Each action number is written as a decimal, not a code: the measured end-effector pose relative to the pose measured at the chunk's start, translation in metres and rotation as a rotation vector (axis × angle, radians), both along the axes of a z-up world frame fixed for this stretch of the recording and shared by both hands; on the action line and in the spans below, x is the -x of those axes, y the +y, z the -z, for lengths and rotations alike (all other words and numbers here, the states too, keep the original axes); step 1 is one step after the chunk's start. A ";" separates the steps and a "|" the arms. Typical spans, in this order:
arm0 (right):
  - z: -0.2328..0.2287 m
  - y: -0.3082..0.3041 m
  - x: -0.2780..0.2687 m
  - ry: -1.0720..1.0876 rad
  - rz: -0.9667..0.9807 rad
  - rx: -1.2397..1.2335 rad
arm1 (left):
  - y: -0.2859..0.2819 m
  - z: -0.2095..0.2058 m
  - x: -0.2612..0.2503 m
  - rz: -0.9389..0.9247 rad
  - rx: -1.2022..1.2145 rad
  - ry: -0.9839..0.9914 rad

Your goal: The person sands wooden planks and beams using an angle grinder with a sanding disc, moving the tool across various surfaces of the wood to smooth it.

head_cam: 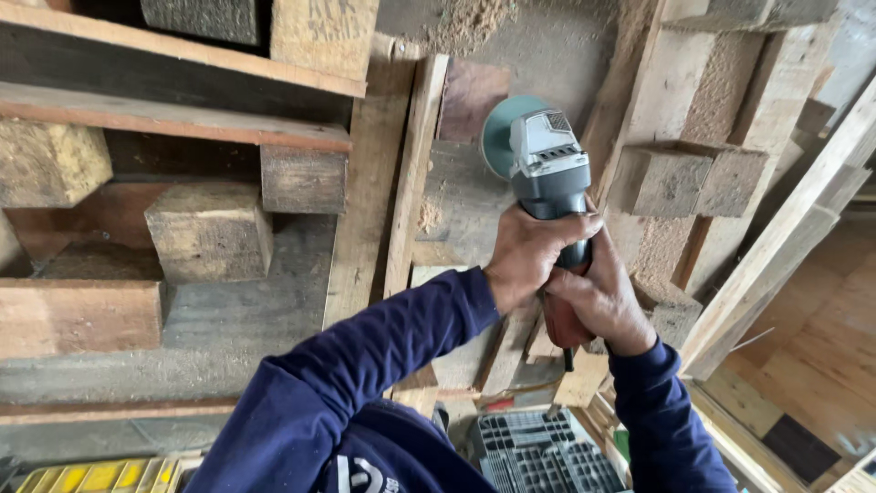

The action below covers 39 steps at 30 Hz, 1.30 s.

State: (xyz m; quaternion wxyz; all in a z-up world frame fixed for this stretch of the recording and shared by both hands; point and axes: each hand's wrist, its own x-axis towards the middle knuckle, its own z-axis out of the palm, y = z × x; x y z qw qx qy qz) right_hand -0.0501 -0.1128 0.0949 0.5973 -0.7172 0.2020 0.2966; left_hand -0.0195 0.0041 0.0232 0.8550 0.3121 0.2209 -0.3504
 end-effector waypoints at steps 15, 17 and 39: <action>-0.006 0.011 -0.033 -0.098 -0.087 -0.063 | -0.002 0.004 -0.018 -0.075 -0.010 0.040; -0.011 0.012 -0.027 -0.073 -0.113 -0.041 | -0.001 0.001 -0.009 -0.045 0.000 0.066; -0.010 0.038 -0.059 -0.103 -0.353 0.138 | 0.039 -0.007 -0.028 -0.126 0.077 0.113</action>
